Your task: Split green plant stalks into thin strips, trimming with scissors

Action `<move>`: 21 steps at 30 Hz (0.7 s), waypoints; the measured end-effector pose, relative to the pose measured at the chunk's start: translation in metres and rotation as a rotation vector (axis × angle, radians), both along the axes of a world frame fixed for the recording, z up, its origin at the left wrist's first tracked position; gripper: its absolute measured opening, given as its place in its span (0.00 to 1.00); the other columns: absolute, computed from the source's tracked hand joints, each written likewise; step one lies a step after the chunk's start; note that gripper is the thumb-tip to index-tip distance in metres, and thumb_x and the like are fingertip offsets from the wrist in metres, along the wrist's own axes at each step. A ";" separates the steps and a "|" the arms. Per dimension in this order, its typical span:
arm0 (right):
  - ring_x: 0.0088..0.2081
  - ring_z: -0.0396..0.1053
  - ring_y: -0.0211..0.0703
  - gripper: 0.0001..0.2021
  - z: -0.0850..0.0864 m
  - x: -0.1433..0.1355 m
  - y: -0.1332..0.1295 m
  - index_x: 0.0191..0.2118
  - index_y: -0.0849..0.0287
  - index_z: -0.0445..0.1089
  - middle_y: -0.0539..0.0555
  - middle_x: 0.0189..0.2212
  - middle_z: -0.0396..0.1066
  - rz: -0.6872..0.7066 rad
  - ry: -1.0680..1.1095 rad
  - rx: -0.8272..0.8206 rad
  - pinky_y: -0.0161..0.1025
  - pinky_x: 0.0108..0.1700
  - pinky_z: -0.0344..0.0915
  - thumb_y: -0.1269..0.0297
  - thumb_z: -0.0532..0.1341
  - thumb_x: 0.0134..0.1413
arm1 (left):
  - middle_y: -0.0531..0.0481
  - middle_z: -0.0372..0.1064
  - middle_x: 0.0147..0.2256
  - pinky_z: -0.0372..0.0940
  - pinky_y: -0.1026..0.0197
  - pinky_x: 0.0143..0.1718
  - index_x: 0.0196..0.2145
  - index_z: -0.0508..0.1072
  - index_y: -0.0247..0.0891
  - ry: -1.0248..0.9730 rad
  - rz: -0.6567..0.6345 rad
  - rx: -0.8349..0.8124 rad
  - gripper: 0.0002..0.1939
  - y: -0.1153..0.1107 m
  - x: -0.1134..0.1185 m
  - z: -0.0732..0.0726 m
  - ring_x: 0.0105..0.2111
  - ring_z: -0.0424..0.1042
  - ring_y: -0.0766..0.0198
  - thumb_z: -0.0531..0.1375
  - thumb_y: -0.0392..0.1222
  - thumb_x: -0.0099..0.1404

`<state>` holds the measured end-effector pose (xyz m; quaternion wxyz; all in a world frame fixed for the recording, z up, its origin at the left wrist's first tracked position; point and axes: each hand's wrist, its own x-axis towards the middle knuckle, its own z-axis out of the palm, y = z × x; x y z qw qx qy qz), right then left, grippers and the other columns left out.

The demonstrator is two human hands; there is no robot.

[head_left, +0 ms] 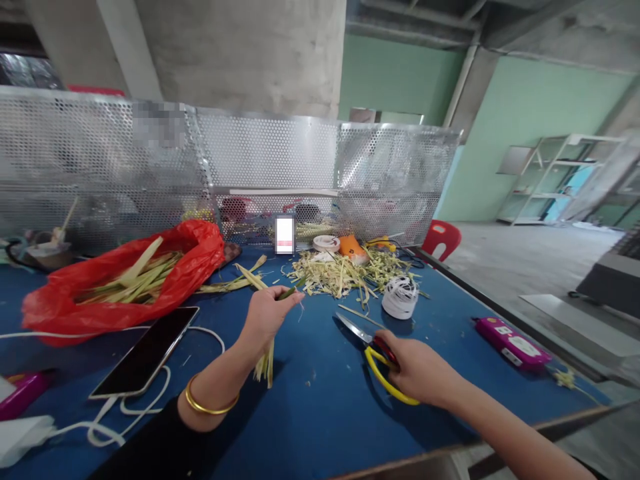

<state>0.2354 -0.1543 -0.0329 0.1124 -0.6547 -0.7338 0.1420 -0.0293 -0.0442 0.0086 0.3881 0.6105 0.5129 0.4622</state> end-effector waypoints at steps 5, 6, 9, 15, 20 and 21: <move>0.24 0.62 0.36 0.30 0.001 -0.023 -0.002 0.56 0.54 0.59 0.50 0.33 0.67 0.006 1.085 -0.171 0.37 0.31 0.60 0.69 0.60 0.43 | 0.58 0.56 0.17 0.47 0.65 0.22 0.25 0.75 0.34 0.045 0.054 0.101 0.15 0.000 -0.004 0.003 0.19 0.52 0.70 0.63 0.52 0.50; 0.22 0.59 0.33 0.29 0.002 -0.030 -0.005 0.54 0.55 0.60 0.49 0.32 0.65 0.023 1.306 -0.238 0.36 0.31 0.60 0.68 0.62 0.43 | 0.58 0.57 0.17 0.48 0.65 0.23 0.24 0.75 0.34 0.072 0.067 0.121 0.15 -0.001 -0.004 0.005 0.20 0.53 0.69 0.63 0.52 0.50; 0.23 0.55 0.29 0.25 0.004 -0.053 -0.015 0.49 0.57 0.65 0.49 0.32 0.64 0.117 1.722 -0.388 0.36 0.32 0.59 0.60 0.67 0.44 | 0.58 0.56 0.16 0.49 0.64 0.23 0.22 0.74 0.36 0.151 0.100 0.166 0.14 -0.004 -0.004 0.007 0.19 0.53 0.68 0.62 0.51 0.51; 0.20 0.49 0.27 0.35 0.006 -0.094 -0.018 0.49 0.58 0.66 0.48 0.28 0.61 0.249 2.054 -0.655 0.32 0.27 0.55 0.34 0.58 0.44 | 0.57 0.60 0.17 0.52 0.65 0.24 0.23 0.75 0.36 0.243 0.121 0.230 0.13 -0.005 -0.004 0.006 0.20 0.57 0.68 0.60 0.50 0.53; 0.17 0.45 0.26 0.38 0.009 -0.110 -0.016 0.49 0.58 0.66 0.46 0.24 0.58 0.285 2.131 -0.790 0.29 0.20 0.46 0.29 0.49 0.46 | 0.56 0.66 0.19 0.53 0.66 0.23 0.27 0.77 0.36 0.243 0.135 0.223 0.12 -0.005 -0.003 0.006 0.21 0.60 0.67 0.59 0.47 0.54; 0.17 0.45 0.26 0.38 0.011 -0.111 -0.016 0.49 0.58 0.66 0.46 0.24 0.58 0.287 2.139 -0.793 0.29 0.20 0.46 0.29 0.49 0.46 | 0.55 0.67 0.19 0.53 0.66 0.24 0.28 0.78 0.36 0.242 0.140 0.218 0.13 -0.005 -0.003 0.006 0.21 0.61 0.66 0.59 0.47 0.54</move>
